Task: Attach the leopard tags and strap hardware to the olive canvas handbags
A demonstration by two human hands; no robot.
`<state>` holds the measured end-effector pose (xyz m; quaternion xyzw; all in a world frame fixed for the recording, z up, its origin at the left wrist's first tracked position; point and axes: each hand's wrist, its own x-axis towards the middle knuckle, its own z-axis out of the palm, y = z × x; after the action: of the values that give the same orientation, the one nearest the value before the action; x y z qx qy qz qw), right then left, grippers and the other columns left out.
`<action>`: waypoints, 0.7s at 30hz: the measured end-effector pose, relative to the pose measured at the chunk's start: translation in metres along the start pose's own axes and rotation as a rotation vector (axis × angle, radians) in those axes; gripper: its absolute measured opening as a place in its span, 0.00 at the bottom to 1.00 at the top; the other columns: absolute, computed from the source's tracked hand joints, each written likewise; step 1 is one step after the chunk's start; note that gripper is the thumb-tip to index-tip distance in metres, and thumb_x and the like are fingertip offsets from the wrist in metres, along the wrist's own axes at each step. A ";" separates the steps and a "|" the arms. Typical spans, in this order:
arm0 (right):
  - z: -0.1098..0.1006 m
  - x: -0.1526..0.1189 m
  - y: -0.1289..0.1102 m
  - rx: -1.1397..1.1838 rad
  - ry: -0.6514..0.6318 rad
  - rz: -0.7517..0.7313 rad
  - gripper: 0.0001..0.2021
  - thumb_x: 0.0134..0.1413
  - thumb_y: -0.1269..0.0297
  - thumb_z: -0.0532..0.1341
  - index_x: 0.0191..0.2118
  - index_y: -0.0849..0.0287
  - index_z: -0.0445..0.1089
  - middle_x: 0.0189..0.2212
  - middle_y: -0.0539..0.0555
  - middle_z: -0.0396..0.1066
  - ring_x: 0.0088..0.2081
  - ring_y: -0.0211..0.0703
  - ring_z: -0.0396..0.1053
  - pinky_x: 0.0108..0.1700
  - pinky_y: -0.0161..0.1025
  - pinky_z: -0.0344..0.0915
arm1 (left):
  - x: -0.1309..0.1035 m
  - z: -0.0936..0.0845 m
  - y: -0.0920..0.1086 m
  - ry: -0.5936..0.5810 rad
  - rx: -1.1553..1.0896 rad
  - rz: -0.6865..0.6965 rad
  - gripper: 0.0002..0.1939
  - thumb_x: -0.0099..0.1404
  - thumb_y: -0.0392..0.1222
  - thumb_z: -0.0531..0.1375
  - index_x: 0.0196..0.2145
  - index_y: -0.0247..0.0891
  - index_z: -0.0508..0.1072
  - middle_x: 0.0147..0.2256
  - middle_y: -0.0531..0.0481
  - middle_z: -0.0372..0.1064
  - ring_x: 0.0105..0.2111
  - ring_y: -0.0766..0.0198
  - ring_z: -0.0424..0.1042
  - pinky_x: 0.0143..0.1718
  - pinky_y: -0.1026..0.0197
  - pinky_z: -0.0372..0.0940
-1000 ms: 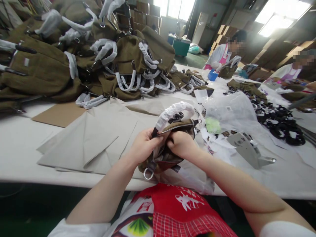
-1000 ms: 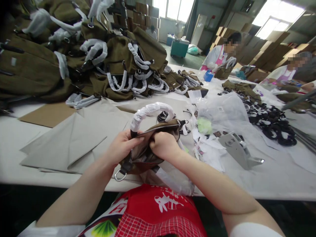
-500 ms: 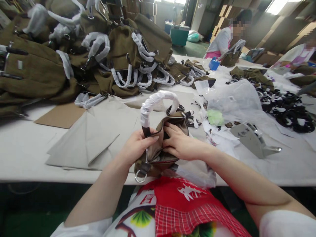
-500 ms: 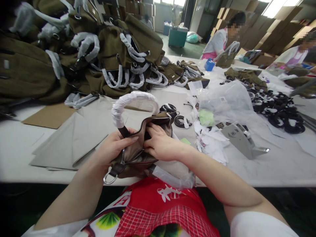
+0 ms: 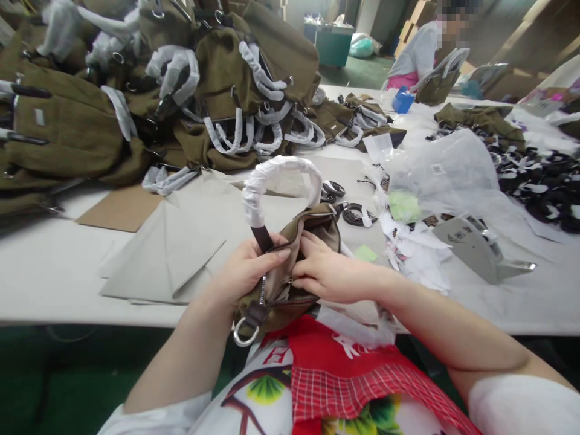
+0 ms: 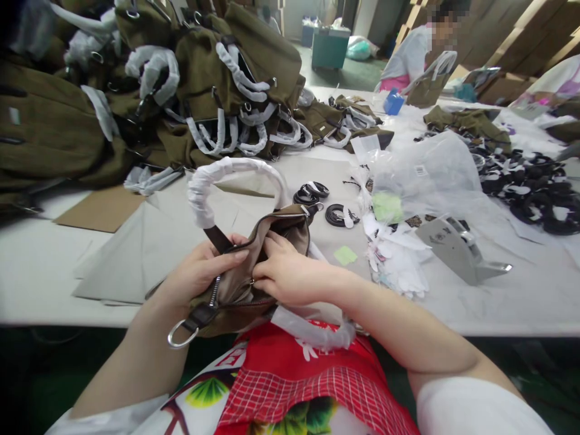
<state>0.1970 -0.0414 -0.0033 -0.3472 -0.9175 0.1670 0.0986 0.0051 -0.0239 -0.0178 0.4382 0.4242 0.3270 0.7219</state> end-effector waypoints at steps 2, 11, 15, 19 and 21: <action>0.003 -0.001 -0.004 -0.075 0.014 0.055 0.09 0.61 0.67 0.58 0.32 0.60 0.74 0.40 0.60 0.68 0.49 0.51 0.63 0.54 0.48 0.60 | -0.001 0.002 -0.003 0.016 0.008 0.012 0.18 0.55 0.47 0.68 0.39 0.35 0.71 0.29 0.52 0.71 0.27 0.66 0.71 0.30 0.66 0.65; 0.022 -0.006 -0.020 -0.215 0.103 0.043 0.10 0.63 0.73 0.54 0.36 0.64 0.72 0.34 0.57 0.70 0.38 0.45 0.68 0.40 0.40 0.65 | -0.008 -0.006 0.004 -0.033 0.752 0.122 0.16 0.60 0.53 0.59 0.33 0.35 0.74 0.30 0.50 0.74 0.33 0.58 0.71 0.37 0.61 0.66; 0.041 0.010 -0.025 -0.052 0.182 0.166 0.11 0.64 0.68 0.55 0.33 0.62 0.74 0.35 0.56 0.72 0.40 0.43 0.70 0.41 0.38 0.65 | -0.005 -0.016 0.010 0.074 1.077 0.067 0.14 0.56 0.49 0.58 0.28 0.36 0.76 0.25 0.50 0.72 0.28 0.59 0.71 0.33 0.62 0.64; 0.055 0.016 -0.043 0.072 0.210 0.134 0.11 0.61 0.69 0.57 0.29 0.61 0.73 0.34 0.55 0.72 0.36 0.40 0.70 0.39 0.36 0.65 | 0.003 -0.023 0.006 0.247 1.142 0.061 0.13 0.56 0.47 0.57 0.24 0.36 0.74 0.23 0.50 0.71 0.26 0.61 0.70 0.30 0.62 0.62; 0.053 0.013 -0.048 0.110 0.202 0.062 0.11 0.61 0.69 0.57 0.29 0.61 0.73 0.33 0.54 0.72 0.35 0.40 0.70 0.38 0.36 0.65 | 0.003 -0.026 0.005 0.274 1.126 0.066 0.12 0.57 0.46 0.56 0.25 0.37 0.74 0.23 0.51 0.71 0.27 0.61 0.71 0.31 0.62 0.63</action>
<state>0.1426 -0.0788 -0.0335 -0.3846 -0.8811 0.1843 0.2044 -0.0174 -0.0099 -0.0206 0.7215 0.6082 0.1272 0.3056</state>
